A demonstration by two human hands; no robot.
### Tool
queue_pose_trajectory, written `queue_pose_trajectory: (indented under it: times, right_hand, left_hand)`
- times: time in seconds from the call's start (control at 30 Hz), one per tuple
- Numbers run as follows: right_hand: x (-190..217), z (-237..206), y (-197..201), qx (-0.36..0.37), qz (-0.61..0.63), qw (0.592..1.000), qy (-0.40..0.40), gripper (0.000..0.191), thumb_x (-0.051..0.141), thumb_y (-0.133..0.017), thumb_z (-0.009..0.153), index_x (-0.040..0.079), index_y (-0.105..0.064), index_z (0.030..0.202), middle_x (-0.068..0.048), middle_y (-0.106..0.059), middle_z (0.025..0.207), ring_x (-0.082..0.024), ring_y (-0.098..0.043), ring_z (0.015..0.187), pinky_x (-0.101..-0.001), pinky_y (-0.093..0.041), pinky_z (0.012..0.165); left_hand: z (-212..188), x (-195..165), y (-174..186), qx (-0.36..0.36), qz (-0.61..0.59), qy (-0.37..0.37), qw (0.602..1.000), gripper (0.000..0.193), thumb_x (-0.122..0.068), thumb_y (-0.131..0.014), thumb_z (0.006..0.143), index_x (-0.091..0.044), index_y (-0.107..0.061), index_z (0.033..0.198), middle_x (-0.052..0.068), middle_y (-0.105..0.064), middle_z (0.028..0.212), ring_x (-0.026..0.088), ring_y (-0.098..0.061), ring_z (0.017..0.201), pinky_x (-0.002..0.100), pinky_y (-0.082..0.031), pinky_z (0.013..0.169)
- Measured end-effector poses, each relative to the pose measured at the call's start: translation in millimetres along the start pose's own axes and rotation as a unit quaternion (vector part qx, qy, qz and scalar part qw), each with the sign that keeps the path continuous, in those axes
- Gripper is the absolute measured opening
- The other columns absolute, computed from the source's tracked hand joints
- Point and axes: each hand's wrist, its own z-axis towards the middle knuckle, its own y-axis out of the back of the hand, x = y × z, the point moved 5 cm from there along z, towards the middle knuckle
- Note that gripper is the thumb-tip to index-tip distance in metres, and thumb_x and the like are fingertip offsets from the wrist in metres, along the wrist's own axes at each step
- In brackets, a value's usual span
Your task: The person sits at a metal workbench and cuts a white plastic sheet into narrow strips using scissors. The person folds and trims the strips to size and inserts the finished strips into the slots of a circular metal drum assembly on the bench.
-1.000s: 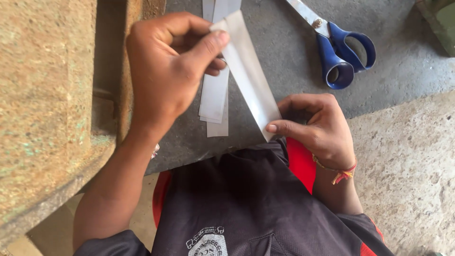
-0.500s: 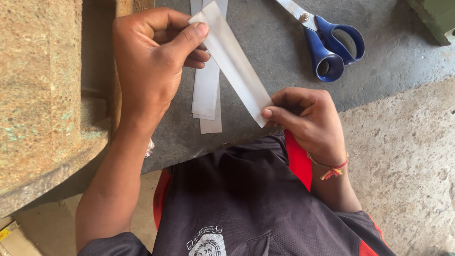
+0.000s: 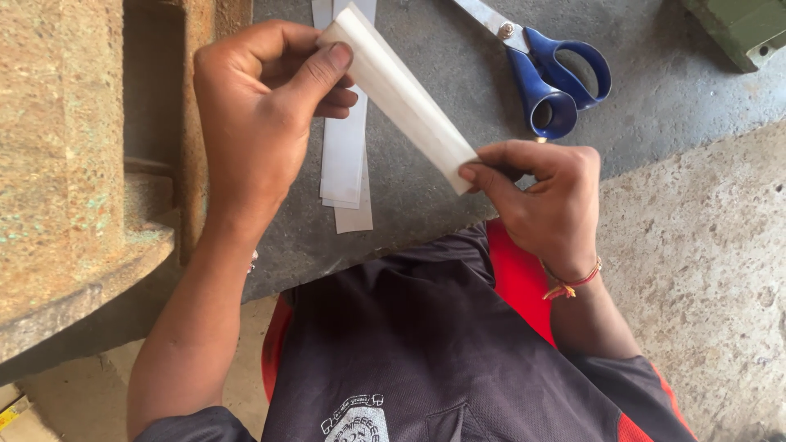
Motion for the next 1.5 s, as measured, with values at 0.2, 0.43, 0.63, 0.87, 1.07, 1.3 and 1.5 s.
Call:
queue_pose_trajectory:
  times: [0.2, 0.43, 0.63, 0.87, 1.07, 1.3, 1.5]
  right_hand:
    - [20, -2, 23, -0.081, -0.182, 0.966, 0.166, 0.011, 0.001, -0.085, 0.094, 0.001, -0.078, 0.102, -0.009, -0.074, 0.084, -0.016, -0.067, 0.07, -0.0271, -0.049, 0.064]
    - [52, -10, 11, -0.025, -0.411, 0.745, 0.524, 0.017, -0.002, -0.071, 0.075, -0.003, -0.081, 0.089, -0.011, -0.078, 0.084, -0.017, -0.065, 0.068, -0.027, -0.052, 0.056]
    - [73, -21, 18, -0.061, -0.335, 0.599, 0.725, 0.018, 0.004, -0.066, 0.079, -0.001, -0.082, 0.087, -0.011, -0.076, 0.082, -0.016, -0.065, 0.073, -0.0219, -0.053, 0.062]
    - [59, -20, 28, -0.082, -0.319, 0.574, 0.75, 0.017, 0.008, -0.067, 0.085, 0.0, -0.082, 0.087, -0.01, -0.076, 0.081, -0.015, -0.064, 0.075, -0.0215, -0.051, 0.063]
    - [42, -22, 21, -0.062, -0.324, 0.567, 0.755, 0.015, 0.009, -0.074, 0.088, 0.001, -0.086, 0.094, -0.009, -0.079, 0.089, -0.014, -0.066, 0.08, -0.0228, -0.054, 0.068]
    - [36, 1, 34, 0.048, -0.1, 0.938, 0.328, 0.033, 0.013, -0.081, 0.083, -0.002, -0.071, 0.111, -0.013, -0.073, 0.104, -0.017, -0.068, 0.087, -0.0286, -0.056, 0.076]
    - [-11, -13, 14, 0.164, 0.236, 0.957, -0.046, 0.027, -0.003, -0.076, 0.087, -0.008, -0.071, 0.113, -0.011, -0.075, 0.106, -0.014, -0.07, 0.097, -0.0247, -0.057, 0.084]
  left_hand:
    - [-31, -55, -10, -0.118, 0.226, -0.143, 0.956, 0.026, -0.015, -0.073, 0.108, 0.005, -0.065, 0.123, 0.011, -0.073, 0.107, 0.018, -0.075, 0.101, 0.03, -0.064, 0.083]
    - [-58, -117, -63, 0.07, 0.401, -0.274, 0.871, 0.025, -0.018, -0.067, 0.103, 0.004, -0.068, 0.117, 0.018, -0.07, 0.111, 0.034, -0.068, 0.107, 0.042, -0.054, 0.094]
    - [-40, -22, -80, 0.386, 0.261, 0.259, 0.846, 0.047, -0.039, -0.057, 0.106, 0.004, -0.074, 0.099, 0.012, -0.07, 0.076, 0.025, -0.067, 0.074, 0.039, -0.053, 0.073]
    - [-61, -14, -81, 0.367, -0.208, 0.314, 0.851, 0.033, -0.023, -0.06, 0.101, 0.006, -0.073, 0.111, 0.01, -0.079, 0.087, 0.014, -0.076, 0.078, 0.028, -0.061, 0.073]
    - [-71, 2, -82, 0.3, -0.129, 0.339, 0.882, 0.028, -0.018, -0.06, 0.1, 0.004, -0.075, 0.108, 0.011, -0.077, 0.077, 0.015, -0.073, 0.063, 0.028, -0.06, 0.059]
    - [-66, -17, -67, 0.24, 0.0, 0.301, 0.923, 0.025, -0.016, -0.06, 0.097, 0.001, -0.078, 0.098, 0.006, -0.076, 0.067, 0.011, -0.071, 0.056, 0.027, -0.059, 0.053]
    - [-63, -21, -71, 0.263, 0.097, 0.251, 0.927, 0.024, -0.02, -0.06, 0.095, -0.004, -0.078, 0.096, 0.004, -0.075, 0.063, 0.01, -0.071, 0.054, 0.029, -0.057, 0.054]
